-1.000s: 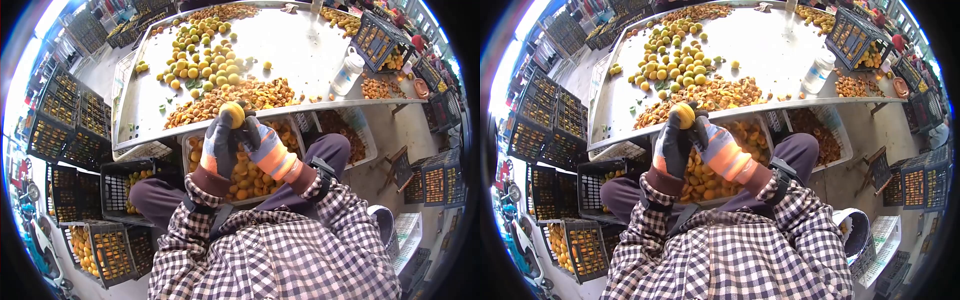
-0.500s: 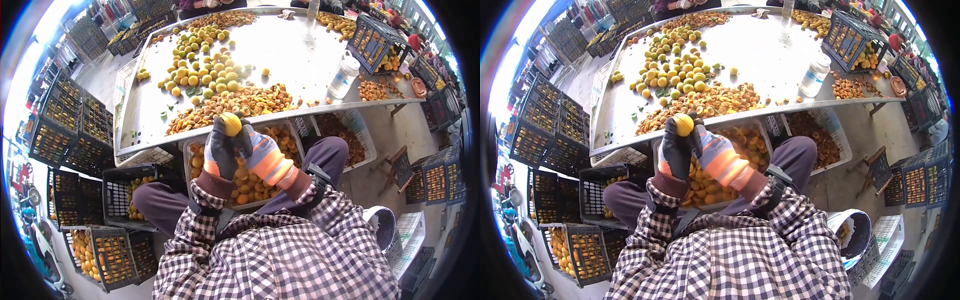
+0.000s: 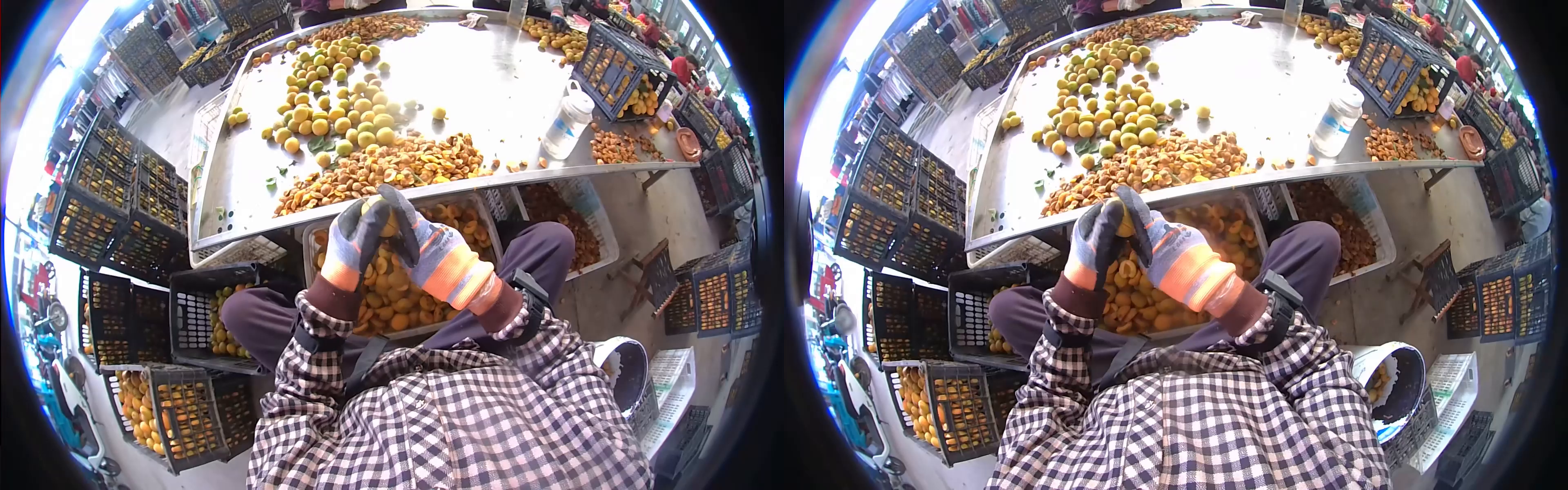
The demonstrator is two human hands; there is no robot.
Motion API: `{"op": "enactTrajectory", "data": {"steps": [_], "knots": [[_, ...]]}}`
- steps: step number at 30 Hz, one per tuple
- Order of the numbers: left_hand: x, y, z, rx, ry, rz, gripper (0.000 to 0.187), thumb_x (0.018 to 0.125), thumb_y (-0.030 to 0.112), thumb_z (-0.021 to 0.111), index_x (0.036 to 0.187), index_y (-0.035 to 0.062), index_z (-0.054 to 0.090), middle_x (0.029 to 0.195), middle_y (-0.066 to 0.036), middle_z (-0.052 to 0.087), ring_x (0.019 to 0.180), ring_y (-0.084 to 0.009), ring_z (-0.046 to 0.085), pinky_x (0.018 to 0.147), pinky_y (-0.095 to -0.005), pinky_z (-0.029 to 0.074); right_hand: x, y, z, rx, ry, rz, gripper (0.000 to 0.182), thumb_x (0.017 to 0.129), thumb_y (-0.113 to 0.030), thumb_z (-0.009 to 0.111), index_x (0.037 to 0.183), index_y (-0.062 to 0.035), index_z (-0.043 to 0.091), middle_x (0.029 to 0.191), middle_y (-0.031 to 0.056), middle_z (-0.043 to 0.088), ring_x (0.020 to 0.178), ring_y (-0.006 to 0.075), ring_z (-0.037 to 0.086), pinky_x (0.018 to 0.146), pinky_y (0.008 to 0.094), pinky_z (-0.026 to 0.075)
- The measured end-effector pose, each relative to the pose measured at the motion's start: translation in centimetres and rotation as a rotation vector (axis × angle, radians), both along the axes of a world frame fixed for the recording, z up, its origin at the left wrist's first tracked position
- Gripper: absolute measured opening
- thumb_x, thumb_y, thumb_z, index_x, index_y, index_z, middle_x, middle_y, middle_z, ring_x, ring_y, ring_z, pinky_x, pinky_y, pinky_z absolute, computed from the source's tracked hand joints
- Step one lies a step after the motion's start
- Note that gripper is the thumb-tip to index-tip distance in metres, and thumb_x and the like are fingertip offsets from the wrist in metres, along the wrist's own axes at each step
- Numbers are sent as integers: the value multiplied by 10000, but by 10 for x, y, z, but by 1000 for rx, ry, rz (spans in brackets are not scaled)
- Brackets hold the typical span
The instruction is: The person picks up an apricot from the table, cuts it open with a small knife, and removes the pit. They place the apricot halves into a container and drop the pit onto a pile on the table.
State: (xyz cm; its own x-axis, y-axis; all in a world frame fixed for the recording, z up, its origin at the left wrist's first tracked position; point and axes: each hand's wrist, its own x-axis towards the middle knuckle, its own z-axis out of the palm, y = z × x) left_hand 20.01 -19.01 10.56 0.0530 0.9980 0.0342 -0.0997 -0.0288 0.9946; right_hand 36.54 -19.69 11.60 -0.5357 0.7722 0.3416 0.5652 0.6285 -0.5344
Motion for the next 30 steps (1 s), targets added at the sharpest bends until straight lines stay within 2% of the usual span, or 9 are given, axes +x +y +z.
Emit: {"op": "enactTrajectory", "data": {"steps": [5,6,10,18,21,23,24,28,30], "knots": [[9,-6,-12,200,-66,24,322,871,151,664,1112,-40,571,995,-43,629,905,-96,564,811,-243,469,-6,4,-15,0,167,37,729,828,-58,543,1453,-52,167,1156,212,572,931,347,614,771,405,511],[7,-8,-14,225,-58,22,337,868,154,666,1125,-40,566,1003,-46,628,914,-95,564,820,-247,468,-6,1,-15,18,171,29,571,819,-69,565,1349,-34,356,1025,213,615,884,358,617,745,414,506],[3,-14,-30,236,-15,-44,415,876,232,653,1168,-45,549,1058,-52,618,962,-123,566,863,-271,452,-7,-8,-51,-223,440,16,237,791,-79,623,1014,-8,584,948,210,632,826,359,629,698,386,505],[8,-34,-28,198,-96,-88,474,876,245,649,1226,-46,516,1102,-77,612,1023,-144,563,900,-285,447,-10,-26,-51,-411,645,-32,377,770,-27,655,1131,-17,548,997,162,647,933,293,647,782,334,519],[6,-45,-24,117,-37,-49,448,887,230,627,1223,-45,515,1118,-99,611,1028,-164,569,916,-301,442,-11,-26,-49,-236,670,-23,459,793,-10,639,1221,-35,476,1027,126,635,913,230,649,795,305,511],[7,-53,-17,264,0,-107,425,898,227,599,1221,-38,519,1127,-119,610,1020,-178,577,917,-311,442,2,-16,-61,-595,1035,-76,514,820,17,609,1289,-55,411,1084,84,607,938,140,607,813,279,492],[9,-62,-23,197,-63,-166,403,904,220,572,1214,-33,527,1134,-138,612,1036,-188,577,937,-320,433,13,-9,-66,-547,881,-90,487,840,29,584,1292,-57,425,1084,51,594,948,85,553,823,254,472],[14,-63,-18,-69,-227,-90,436,898,250,546,1269,24,511,889,11,572,683,-25,493,549,-140,372,9,-16,-55,-516,834,-73,474,825,35,585,1272,-72,468,1062,47,606,950,81,558,806,244,472],[2,-59,-24,-89,-203,-116,478,882,304,561,1269,29,509,929,8,582,702,-30,507,565,-145,393,18,-17,-70,-730,700,-113,475,817,-47,615,1270,-73,472,1080,100,621,987,143,601,819,286,482]]}}
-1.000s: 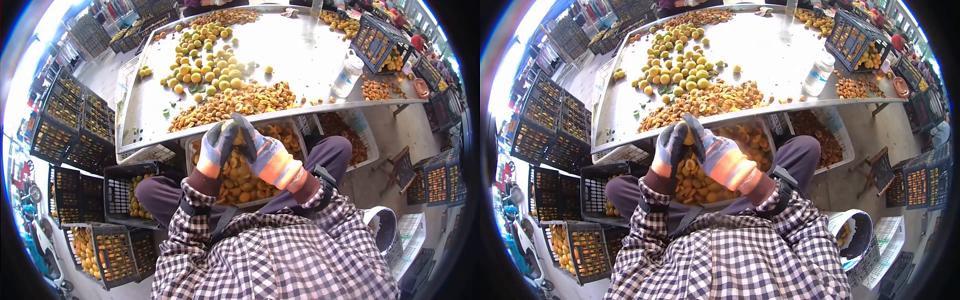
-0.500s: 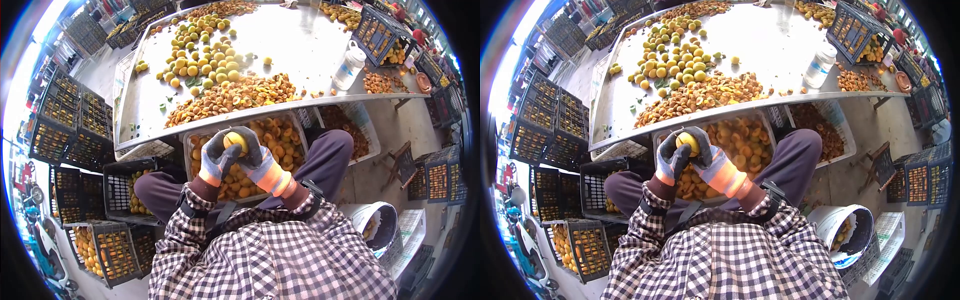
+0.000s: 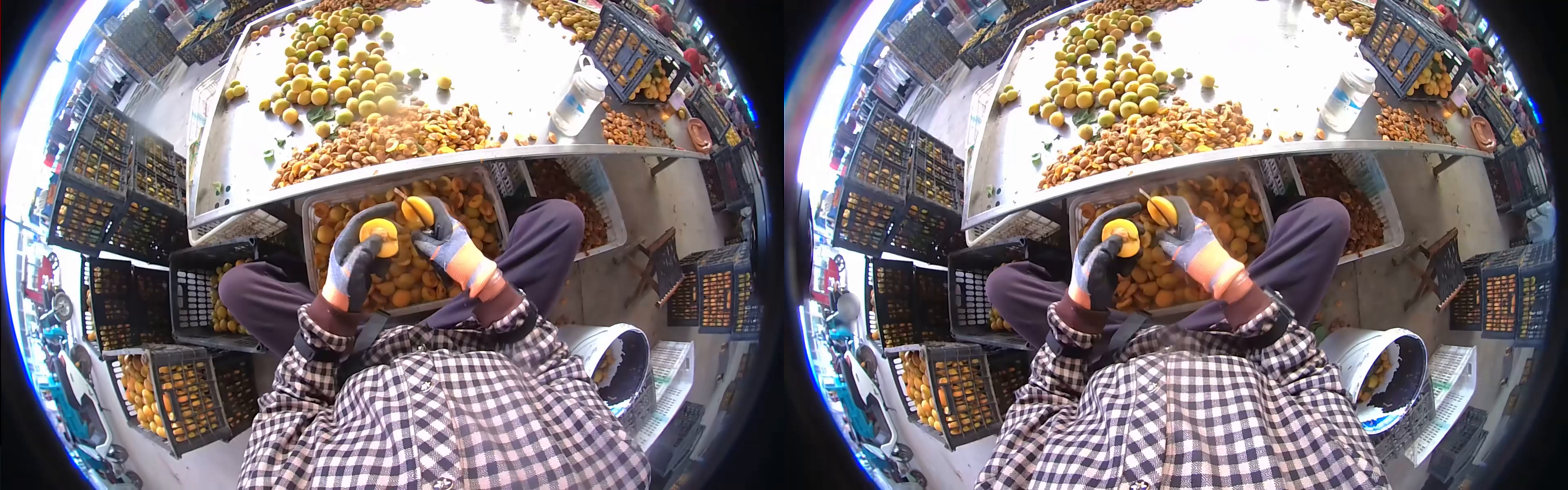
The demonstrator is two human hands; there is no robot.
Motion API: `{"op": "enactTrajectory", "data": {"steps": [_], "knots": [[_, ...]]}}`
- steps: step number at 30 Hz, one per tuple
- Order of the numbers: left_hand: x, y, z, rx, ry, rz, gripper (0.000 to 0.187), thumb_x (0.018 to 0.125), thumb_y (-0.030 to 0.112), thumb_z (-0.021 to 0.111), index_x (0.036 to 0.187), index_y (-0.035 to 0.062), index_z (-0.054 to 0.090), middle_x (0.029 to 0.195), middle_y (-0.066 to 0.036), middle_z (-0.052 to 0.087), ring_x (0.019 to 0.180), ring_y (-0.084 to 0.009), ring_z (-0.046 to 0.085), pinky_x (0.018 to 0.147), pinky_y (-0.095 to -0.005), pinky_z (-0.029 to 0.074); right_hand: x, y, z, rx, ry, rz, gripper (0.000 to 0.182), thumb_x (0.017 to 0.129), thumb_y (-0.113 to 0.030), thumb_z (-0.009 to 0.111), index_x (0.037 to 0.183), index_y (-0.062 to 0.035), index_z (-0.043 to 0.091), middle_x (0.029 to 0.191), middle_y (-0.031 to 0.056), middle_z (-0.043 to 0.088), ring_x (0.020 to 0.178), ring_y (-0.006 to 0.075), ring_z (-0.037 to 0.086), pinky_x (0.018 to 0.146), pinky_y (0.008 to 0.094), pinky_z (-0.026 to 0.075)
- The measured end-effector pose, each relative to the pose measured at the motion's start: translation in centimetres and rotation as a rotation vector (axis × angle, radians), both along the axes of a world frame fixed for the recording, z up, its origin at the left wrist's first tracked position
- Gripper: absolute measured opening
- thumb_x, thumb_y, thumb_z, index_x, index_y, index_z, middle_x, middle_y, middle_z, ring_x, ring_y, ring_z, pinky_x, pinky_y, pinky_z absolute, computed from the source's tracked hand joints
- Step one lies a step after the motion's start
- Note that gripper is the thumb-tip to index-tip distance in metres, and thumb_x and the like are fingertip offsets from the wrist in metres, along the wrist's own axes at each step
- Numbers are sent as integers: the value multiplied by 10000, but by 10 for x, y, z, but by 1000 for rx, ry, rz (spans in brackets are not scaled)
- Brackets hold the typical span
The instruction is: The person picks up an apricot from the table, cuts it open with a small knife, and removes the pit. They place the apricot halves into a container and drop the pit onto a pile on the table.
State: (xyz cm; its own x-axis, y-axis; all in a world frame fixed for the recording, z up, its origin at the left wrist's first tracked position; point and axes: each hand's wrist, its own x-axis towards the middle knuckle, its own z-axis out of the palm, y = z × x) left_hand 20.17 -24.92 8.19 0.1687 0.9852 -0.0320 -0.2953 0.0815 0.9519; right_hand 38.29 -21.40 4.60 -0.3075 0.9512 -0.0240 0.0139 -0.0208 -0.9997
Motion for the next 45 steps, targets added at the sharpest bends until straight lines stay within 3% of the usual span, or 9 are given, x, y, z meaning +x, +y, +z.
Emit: {"op": "enactTrajectory", "data": {"steps": [5,7,9,12,17,26,29,35,45], "knots": [[-17,-4,-25,-136,-67,23,445,879,269,582,1249,29,522,964,-4,563,792,-66,546,634,-177,438,12,5,-43,-42,-461,425,498,814,-114,641,1277,-67,462,860,41,606,667,118,552,623,277,478],[-20,-5,-29,-148,-65,6,430,875,248,595,1242,34,524,969,-2,558,776,-62,529,627,-177,431,11,8,-55,-89,-834,269,514,809,-256,646,1258,-73,474,1005,217,642,915,384,624,790,421,494],[-24,-5,-34,-156,-58,-56,420,876,226,600,1241,33,522,971,1,554,777,-59,505,624,-180,423,7,13,-52,-26,-964,108,432,817,-227,657,1178,-40,508,953,222,646,875,395,630,744,409,501],[-19,-9,-39,-171,-84,-40,419,878,225,608,1238,29,521,971,-3,556,754,-60,492,612,-175,408,2,17,-36,118,-134,-66,166,859,-35,607,1017,-5,568,810,103,650,694,180,628,616,259,480],[-3,-10,-31,-154,-43,-90,411,879,261,612,1220,45,533,950,-2,575,671,-47,494,565,-166,390,-11,6,50,-116,602,-286,84,929,-89,561,1000,-43,563,693,41,570,435,55,442,355,186,327],[13,-11,-19,-123,-54,-66,421,854,269,647,1196,48,541,864,-9,583,603,-37,472,533,-162,372,-19,13,69,133,734,-357,77,938,-113,556,985,-52,548,695,37,565,407,53,413,326,196,294],[15,-7,-17,-127,-62,-92,424,840,231,654,1204,51,533,856,-2,570,625,-36,479,541,-162,379,-19,16,79,110,331,-267,68,935,-97,552,964,-38,566,707,25,572,453,31,437,347,188,289],[17,1,-13,-122,20,-89,399,793,117,671,1175,66,568,887,21,586,692,-26,506,592,-161,410,-21,17,80,270,758,-301,112,950,-131,538,983,-25,545,669,58,572,398,62,425,323,202,306],[30,1,-11,-119,-91,-80,336,805,91,688,1110,32,559,928,-6,596,817,-60,557,716,-208,470,-22,12,86,347,674,-175,194,943,-170,554,1052,-10,537,710,53,573,448,32,429,395,160,332]]}}
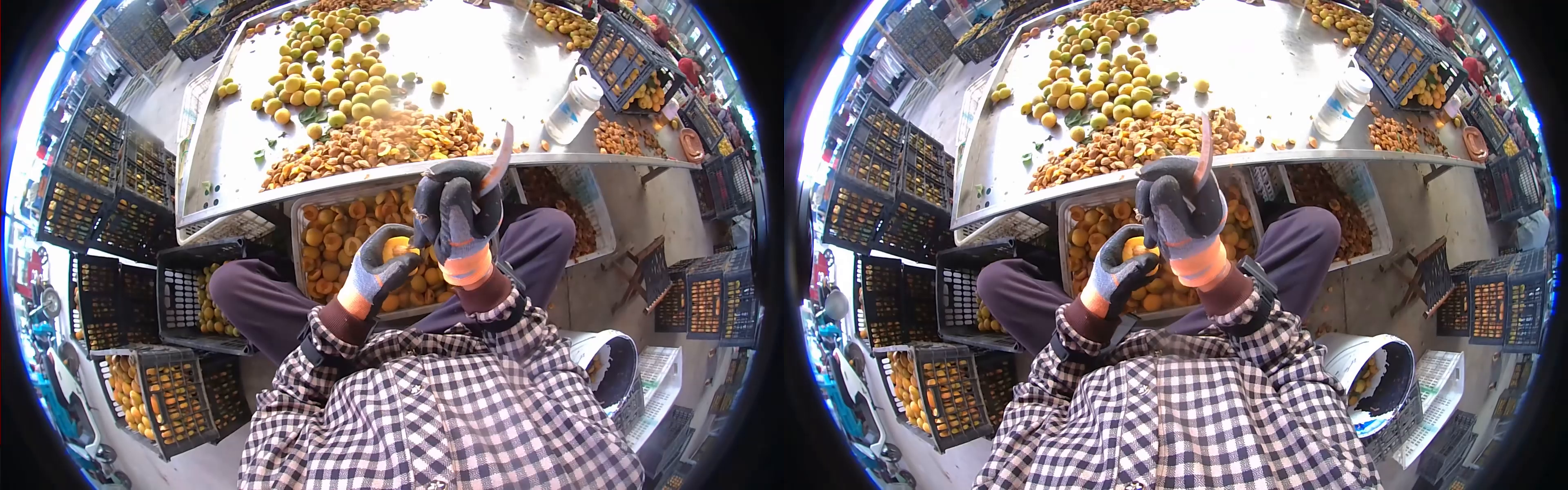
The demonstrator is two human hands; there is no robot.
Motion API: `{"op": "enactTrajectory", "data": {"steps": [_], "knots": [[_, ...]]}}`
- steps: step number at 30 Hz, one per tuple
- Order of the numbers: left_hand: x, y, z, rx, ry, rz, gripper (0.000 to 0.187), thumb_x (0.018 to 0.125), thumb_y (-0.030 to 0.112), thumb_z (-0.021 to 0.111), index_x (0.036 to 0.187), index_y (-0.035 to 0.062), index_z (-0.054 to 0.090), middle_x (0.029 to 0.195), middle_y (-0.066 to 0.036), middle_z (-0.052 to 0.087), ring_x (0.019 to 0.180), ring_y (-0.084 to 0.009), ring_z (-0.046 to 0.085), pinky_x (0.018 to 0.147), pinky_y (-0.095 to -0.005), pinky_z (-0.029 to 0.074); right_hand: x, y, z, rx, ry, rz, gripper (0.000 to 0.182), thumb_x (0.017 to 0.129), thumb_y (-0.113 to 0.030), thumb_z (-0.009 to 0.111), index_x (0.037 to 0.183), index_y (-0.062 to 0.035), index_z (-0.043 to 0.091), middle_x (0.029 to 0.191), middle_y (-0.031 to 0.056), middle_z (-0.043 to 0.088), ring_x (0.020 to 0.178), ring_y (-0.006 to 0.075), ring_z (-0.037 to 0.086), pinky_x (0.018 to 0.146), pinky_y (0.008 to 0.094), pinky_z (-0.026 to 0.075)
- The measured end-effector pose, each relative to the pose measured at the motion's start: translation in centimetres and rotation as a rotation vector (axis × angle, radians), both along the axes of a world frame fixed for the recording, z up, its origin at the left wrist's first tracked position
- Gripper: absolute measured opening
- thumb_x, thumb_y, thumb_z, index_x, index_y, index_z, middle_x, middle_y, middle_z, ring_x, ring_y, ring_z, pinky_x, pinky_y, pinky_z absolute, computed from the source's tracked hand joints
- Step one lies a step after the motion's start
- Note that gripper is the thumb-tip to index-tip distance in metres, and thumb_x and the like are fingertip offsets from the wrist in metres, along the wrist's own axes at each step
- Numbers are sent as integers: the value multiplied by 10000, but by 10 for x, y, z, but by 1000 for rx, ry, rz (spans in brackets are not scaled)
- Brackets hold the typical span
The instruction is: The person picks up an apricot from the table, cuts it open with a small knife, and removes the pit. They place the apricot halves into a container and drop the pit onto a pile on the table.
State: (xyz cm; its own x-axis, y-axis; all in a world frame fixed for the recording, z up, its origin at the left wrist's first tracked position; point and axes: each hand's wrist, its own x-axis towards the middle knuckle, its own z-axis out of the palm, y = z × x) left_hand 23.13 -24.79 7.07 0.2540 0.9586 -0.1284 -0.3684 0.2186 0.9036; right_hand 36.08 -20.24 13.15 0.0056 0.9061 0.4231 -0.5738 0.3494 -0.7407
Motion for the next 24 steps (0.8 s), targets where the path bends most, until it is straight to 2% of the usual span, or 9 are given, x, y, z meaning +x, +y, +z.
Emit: {"op": "enactTrajectory", "data": {"steps": [11,13,16,17,18,19,20,22,24], "knots": [[5,1,11,66,50,-25,330,817,105,689,1107,27,554,948,-14,592,851,-67,553,752,-215,464,8,-1,3,255,-7,28,235,942,-135,549,1100,38,538,709,63,577,521,58,470,480,193,393],[7,1,2,140,21,11,325,813,94,691,1100,20,559,941,-15,594,849,-64,551,752,-217,463,7,-4,2,331,-188,-174,224,924,-101,572,1096,41,554,746,56,588,598,85,528,551,216,439],[13,-4,1,198,88,98,304,814,82,686,1086,23,566,921,-12,592,833,-60,543,744,-214,460,10,-5,-5,361,-283,-191,228,908,-77,590,1104,38,563,793,54,601,669,99,566,598,226,467],[12,-4,-6,198,88,96,304,814,82,686,1086,23,566,921,-12,592,833,-60,543,744,-214,460,9,-3,-7,333,-224,-138,195,915,-62,570,1085,32,560,785,52,588,638,95,543,557,219,445],[10,-2,-15,191,114,90,431,793,98,723,1169,17,528,983,-25,596,866,-78,560,752,-219,473,5,-4,-6,333,-224,-139,195,915,-62,570,1085,32,560,785,52,588,638,95,543,557,219,445],[9,-1,-23,188,141,84,558,773,114,759,1251,11,490,1044,-39,600,899,-96,578,760,-225,487,0,-5,-3,231,-70,-115,165,923,-59,550,1066,23,554,767,49,577,619,92,525,534,218,424],[10,-1,-15,192,141,82,558,773,114,759,1251,11,490,1044,-39,600,899,-96,578,760,-225,487,-3,-5,-1,128,84,-91,137,931,-56,531,1048,14,548,749,46,565,601,89,506,510,216,403],[13,-5,2,78,175,75,268,813,64,664,1062,31,572,902,-1,576,795,-58,527,706,-206,449,4,2,-3,-120,169,-36,137,972,-160,488,1004,-30,515,619,48,520,416,73,410,360,205,312],[15,-5,8,74,168,86,256,812,71,661,1051,31,577,890,4,567,776,-55,520,686,-205,445,1,10,2,-178,267,-77,178,972,-216,501,1000,-42,517,565,36,493,352,78,367,299,212,274]]}}
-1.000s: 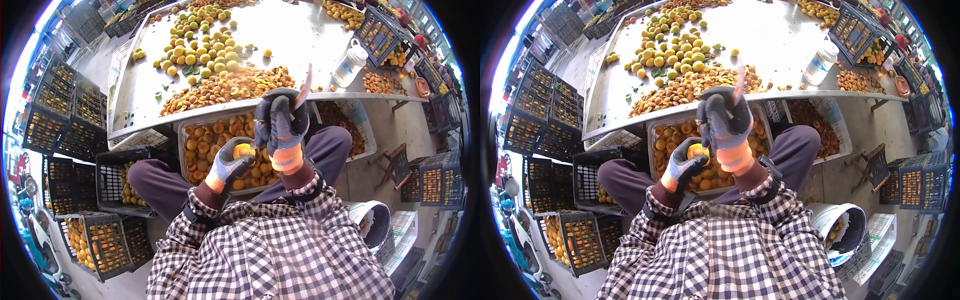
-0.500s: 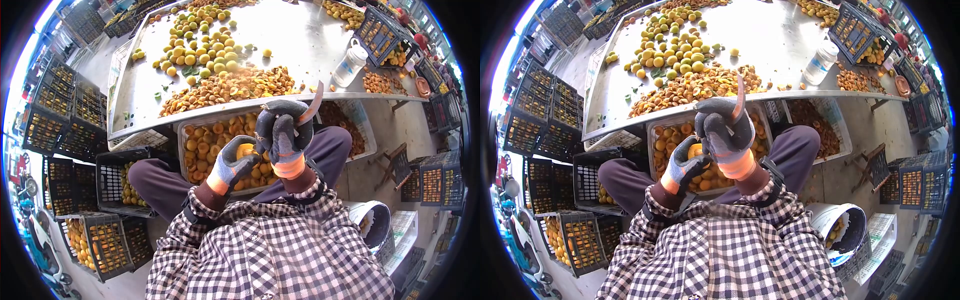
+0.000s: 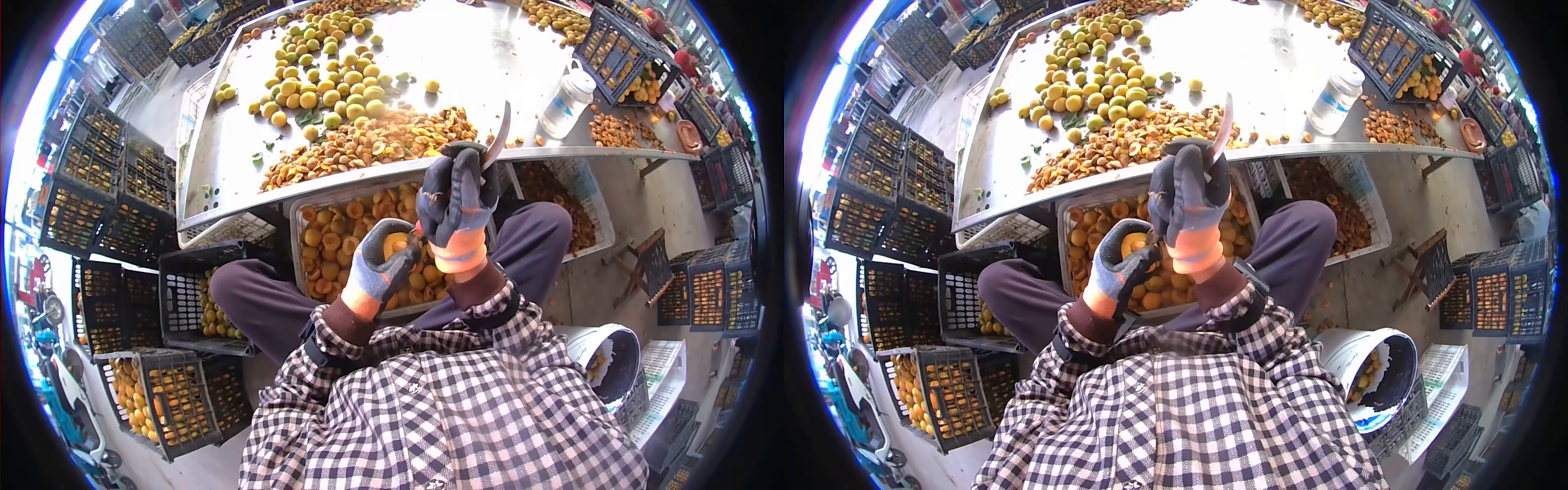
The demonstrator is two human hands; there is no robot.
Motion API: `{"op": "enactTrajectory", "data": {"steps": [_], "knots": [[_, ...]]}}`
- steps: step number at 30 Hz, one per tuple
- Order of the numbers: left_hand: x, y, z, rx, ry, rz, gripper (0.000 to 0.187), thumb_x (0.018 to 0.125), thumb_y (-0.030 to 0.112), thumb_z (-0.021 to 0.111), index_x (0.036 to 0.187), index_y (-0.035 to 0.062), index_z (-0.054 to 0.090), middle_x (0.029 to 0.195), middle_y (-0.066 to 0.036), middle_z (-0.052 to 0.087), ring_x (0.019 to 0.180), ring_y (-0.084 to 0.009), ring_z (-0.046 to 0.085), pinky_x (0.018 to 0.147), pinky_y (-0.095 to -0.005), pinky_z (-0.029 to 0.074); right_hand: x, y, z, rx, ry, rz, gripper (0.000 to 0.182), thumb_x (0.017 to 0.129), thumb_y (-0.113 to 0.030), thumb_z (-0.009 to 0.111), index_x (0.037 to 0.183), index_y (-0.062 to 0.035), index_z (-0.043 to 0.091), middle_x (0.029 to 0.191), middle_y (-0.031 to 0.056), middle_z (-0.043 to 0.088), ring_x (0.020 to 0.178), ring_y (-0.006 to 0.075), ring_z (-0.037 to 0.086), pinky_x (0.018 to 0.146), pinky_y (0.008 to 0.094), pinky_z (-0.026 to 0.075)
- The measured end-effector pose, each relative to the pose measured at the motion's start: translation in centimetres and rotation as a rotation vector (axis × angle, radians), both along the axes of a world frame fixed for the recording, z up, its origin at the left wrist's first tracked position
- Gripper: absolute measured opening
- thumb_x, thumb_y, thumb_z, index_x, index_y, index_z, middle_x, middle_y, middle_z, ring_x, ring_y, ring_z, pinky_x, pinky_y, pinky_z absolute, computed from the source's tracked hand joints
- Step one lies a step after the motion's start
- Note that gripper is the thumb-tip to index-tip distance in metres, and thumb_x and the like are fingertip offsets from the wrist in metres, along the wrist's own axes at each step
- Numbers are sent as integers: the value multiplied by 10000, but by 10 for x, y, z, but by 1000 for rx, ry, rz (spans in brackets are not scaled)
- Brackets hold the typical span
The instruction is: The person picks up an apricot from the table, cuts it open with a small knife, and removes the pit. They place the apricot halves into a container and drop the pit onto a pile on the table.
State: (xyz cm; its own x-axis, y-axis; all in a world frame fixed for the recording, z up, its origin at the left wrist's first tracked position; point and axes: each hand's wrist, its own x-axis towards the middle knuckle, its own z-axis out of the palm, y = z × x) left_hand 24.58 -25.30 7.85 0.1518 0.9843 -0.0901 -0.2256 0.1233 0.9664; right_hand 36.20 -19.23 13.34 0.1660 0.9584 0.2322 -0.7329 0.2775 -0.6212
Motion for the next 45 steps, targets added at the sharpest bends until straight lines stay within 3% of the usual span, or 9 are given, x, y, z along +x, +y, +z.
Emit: {"op": "enactTrajectory", "data": {"steps": [10,14,18,20,24,26,33,37,45], "knots": [[-9,42,2,251,58,71,240,832,104,666,1045,37,579,874,11,572,708,-39,514,605,-186,430,-5,61,-9,-117,94,87,169,974,-227,493,837,-131,465,533,-3,438,325,97,356,267,253,260],[-24,79,6,180,47,30,266,850,125,669,1083,40,571,900,-5,587,753,-45,538,641,-198,454,-18,90,13,-465,124,-13,160,968,-286,505,898,-143,522,556,-40,414,350,77,268,294,245,223],[-38,121,-10,283,73,11,311,821,121,686,1094,45,556,873,-20,615,763,-95,592,611,-222,479,-28,114,20,-389,157,23,151,967,-249,500,865,-138,495,538,-15,431,343,96,343,278,244,243],[-46,149,-20,361,54,8,319,821,125,694,1097,47,555,888,-26,614,771,-104,598,624,-235,491,-43,131,14,-19,-24,23,80,961,-205,517,955,-127,528,583,-8,481,385,82,399,288,224,252],[-58,172,-19,172,21,-27,309,814,115,693,1086,40,567,906,-33,611,784,-107,601,677,-247,501,-54,167,1,-92,12,70,98,959,-227,527,899,-155,500,544,-32,459,342,80,372,279,224,241],[-63,187,-30,443,218,51,309,828,171,691,1073,25,573,939,-35,581,867,-118,565,773,-260,472,-59,183,-8,-132,30,82,116,962,-237,523,874,-169,489,521,-42,436,324,75,349,278,228,245],[-73,201,-27,123,21,57,340,810,115,688,1118,33,572,981,-42,603,835,-109,590,735,-243,489,-76,199,-3,29,-241,-180,45,934,-110,551,939,-66,547,664,-8,521,567,49,470,483,200,371],[-83,199,-29,-41,-203,19,387,789,59,679,1158,41,563,970,-44,614,792,-114,606,652,-230,511,-69,198,20,100,-201,-149,140,958,-168,517,1008,-37,507,656,35,541,387,55,413,323,182,296],[-83,188,-7,-41,-134,-23,377,806,143,663,1149,52,536,825,-7,571,688,-81,544,626,-227,466,-79,173,4,107,-281,-89,181,962,-204,530,1030,-39,503,679,30,545,431,46,409,361,180,316]]}}
